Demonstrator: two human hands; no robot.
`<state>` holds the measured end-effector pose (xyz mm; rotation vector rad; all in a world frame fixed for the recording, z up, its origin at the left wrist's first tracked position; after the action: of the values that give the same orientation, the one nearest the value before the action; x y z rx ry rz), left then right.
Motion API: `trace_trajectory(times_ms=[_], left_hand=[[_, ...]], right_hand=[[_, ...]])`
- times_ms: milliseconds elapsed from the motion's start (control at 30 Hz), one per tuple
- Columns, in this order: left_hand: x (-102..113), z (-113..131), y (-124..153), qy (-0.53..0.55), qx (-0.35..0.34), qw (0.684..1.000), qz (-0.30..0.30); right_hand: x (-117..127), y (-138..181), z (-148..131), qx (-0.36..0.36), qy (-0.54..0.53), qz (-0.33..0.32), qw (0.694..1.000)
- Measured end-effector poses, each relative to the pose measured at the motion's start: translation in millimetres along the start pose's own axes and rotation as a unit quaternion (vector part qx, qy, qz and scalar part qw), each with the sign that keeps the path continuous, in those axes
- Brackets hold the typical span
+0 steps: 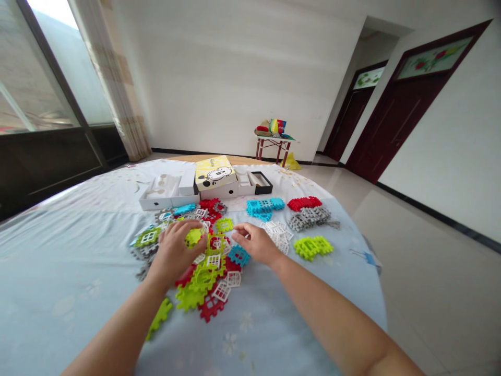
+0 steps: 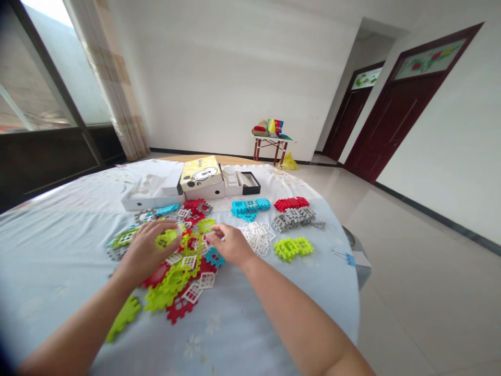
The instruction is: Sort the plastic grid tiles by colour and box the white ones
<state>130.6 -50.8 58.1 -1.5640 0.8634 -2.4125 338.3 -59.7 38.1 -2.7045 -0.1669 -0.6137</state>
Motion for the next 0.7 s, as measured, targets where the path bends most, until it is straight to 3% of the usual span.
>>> trace_trajectory(times_ms=[100,200,433,700], left_hand=[[7.4,-4.1,-5.0,0.093,0.090,0.991,-0.038],[8.6,2.6,-8.5,0.154,0.120,0.977,-0.086],[-16.2,38.5,-22.0,0.163,0.034,0.974,-0.152],[-53.0,100.7,-53.2,0.109,-0.044,0.982,-0.151]], right_hand=[[22.5,19.4,5.0,-0.003,0.044,-0.010,0.999],[40.8,42.2,17.1,-0.028,0.077,-0.015,0.997],[64.1,66.9,32.1,-0.065,0.107,-0.016,0.992],[74.9,61.0,44.6,-0.070,0.098,-0.004,0.993]])
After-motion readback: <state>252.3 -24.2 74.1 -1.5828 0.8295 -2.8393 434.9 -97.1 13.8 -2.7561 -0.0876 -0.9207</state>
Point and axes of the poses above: each hand's wrist, its own y-axis away from the middle knuckle, its own x-axis out of the back of the hand, z = x × y, the point moved 3 cm from there along -y, towards the middle knuckle, and after that the axes turned 8 degrees about -y, right-handed, at the moved point
